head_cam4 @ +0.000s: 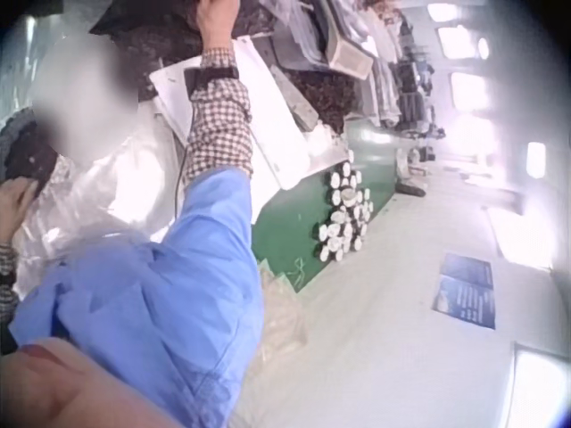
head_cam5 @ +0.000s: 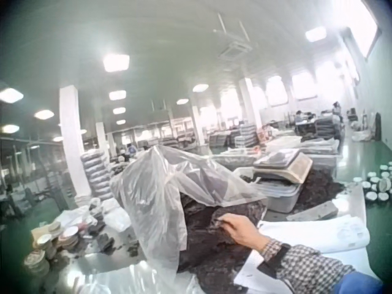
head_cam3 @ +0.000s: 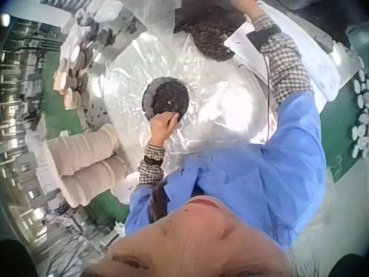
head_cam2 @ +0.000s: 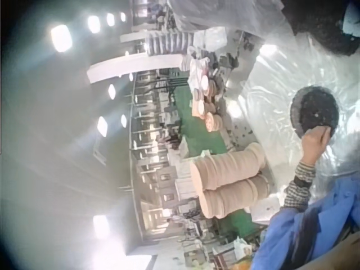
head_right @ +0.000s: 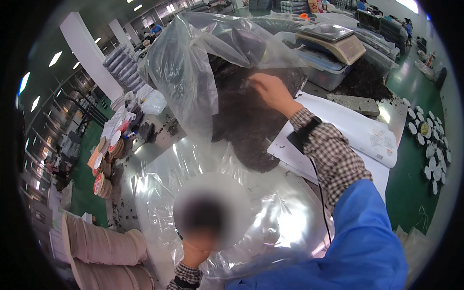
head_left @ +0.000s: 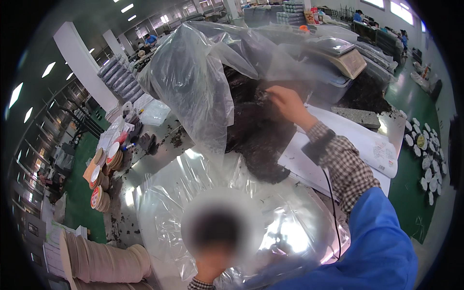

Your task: The person repeatedly scoops a dark granular food into round metal tins, presses it down by hand, covers it with plastic wrap, and seals each tin with a white paper lid. The tins are handled one at a time on a stainless steel table in a factory setting.

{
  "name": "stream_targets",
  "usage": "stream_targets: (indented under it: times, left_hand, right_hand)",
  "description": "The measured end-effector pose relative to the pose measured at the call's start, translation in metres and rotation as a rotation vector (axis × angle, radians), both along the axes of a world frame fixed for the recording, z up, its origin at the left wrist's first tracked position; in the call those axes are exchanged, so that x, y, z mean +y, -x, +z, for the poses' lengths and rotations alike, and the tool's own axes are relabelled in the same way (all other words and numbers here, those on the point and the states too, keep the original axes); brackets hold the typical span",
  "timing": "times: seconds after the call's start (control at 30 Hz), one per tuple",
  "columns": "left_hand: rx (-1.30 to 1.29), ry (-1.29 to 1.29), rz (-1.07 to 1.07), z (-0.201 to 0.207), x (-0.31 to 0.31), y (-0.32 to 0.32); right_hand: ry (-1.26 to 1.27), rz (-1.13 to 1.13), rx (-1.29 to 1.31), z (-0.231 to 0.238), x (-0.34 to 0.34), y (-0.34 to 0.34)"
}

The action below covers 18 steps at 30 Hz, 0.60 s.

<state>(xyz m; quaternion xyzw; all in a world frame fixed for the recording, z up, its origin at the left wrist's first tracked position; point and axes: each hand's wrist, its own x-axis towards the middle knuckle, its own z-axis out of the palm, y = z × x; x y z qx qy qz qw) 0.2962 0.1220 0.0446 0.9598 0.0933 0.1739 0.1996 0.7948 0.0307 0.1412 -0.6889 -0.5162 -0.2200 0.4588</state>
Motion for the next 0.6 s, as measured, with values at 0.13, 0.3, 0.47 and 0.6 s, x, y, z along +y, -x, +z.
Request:
stream_targets:
  times: [0.13, 0.3, 0.47, 0.6]
  left_hand:
    - [-0.025, 0.409, 0.028, 0.015, 0.012, 0.005]
    - [0.042, 0.538, 0.136, 0.035, 0.018, 0.014]
    - [0.042, 0.673, 0.097, 0.066, -0.014, -0.015]
    - [0.1, 0.47, -0.061, 0.09, -0.016, -0.024]
  right_hand:
    - [0.136, 0.122, -0.075, 0.007, -0.05, 0.059]
    - [0.455, 0.244, 0.078, -0.031, -0.065, 0.098]
    - [0.418, -0.318, 0.38, -0.135, -0.037, 0.014]
    - [0.357, -0.111, 0.566, -0.146, -0.018, 0.011]
